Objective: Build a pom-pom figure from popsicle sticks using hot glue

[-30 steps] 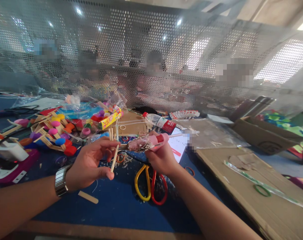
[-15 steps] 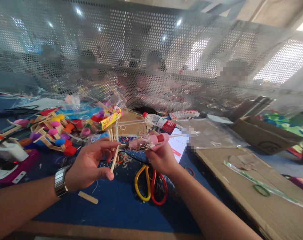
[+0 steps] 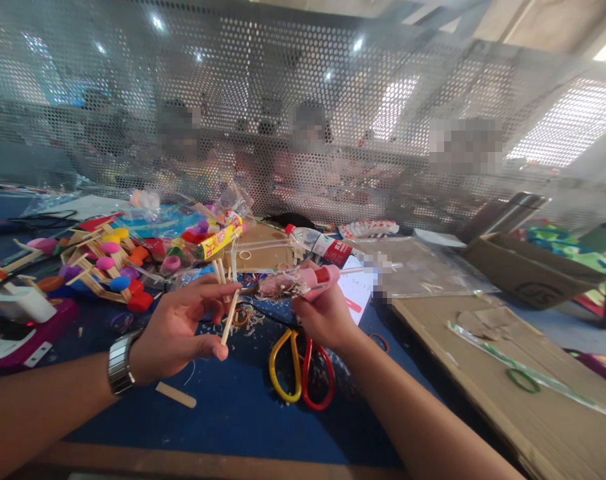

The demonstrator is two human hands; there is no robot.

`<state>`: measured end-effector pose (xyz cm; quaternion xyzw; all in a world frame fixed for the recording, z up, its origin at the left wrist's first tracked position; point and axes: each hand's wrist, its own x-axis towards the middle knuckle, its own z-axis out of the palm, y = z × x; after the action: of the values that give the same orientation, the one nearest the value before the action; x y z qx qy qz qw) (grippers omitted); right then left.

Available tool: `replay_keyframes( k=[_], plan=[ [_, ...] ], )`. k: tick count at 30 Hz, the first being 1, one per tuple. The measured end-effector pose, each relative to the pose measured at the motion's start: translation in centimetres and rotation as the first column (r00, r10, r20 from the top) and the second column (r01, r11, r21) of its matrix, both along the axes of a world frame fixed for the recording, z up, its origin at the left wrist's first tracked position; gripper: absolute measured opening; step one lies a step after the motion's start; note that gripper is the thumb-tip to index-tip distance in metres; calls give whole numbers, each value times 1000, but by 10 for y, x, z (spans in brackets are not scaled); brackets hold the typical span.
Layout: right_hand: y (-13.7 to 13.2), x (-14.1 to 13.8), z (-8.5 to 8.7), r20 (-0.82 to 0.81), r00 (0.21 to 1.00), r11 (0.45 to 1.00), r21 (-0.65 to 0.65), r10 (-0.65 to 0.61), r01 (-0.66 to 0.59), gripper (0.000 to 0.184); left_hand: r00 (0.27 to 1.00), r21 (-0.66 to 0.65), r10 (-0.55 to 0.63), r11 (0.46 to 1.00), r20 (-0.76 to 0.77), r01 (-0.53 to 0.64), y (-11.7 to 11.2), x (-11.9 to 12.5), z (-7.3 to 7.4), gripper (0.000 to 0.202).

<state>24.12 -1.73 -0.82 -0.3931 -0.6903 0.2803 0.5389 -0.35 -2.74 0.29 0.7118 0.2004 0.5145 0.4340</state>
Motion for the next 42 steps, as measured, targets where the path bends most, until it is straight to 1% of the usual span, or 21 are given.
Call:
replay_keyframes(
  k=[3,9,17,24,34,42],
  plan=[
    [0,0,1,0,1000,1000,-2,12,-12,16,1000,-1,3,1000,7,-3,0,0,-1,65],
    [0,1,2,-4,1000,1000,28,-5,5,19,1000,21,21,1000,-5,-21,0,0,0,64],
    [0,0,1,-7,1000,999,26,-25,25,16,999,36,33,999,-13,-32,-1,0,1,64],
    [0,0,2,-10,1000,999,35,-18,19,17,998,47,51,998,-32,-50,0,-1,-2,64],
    [-1,-1,2,-9,1000,1000,7,9,-9,17,998,46,59,997,-34,-57,1,0,-1,64],
    [-2,-2,3,2,1000,1000,-9,-7,7,17,998,20,50,999,-25,-49,0,0,-1,65]
  ],
)
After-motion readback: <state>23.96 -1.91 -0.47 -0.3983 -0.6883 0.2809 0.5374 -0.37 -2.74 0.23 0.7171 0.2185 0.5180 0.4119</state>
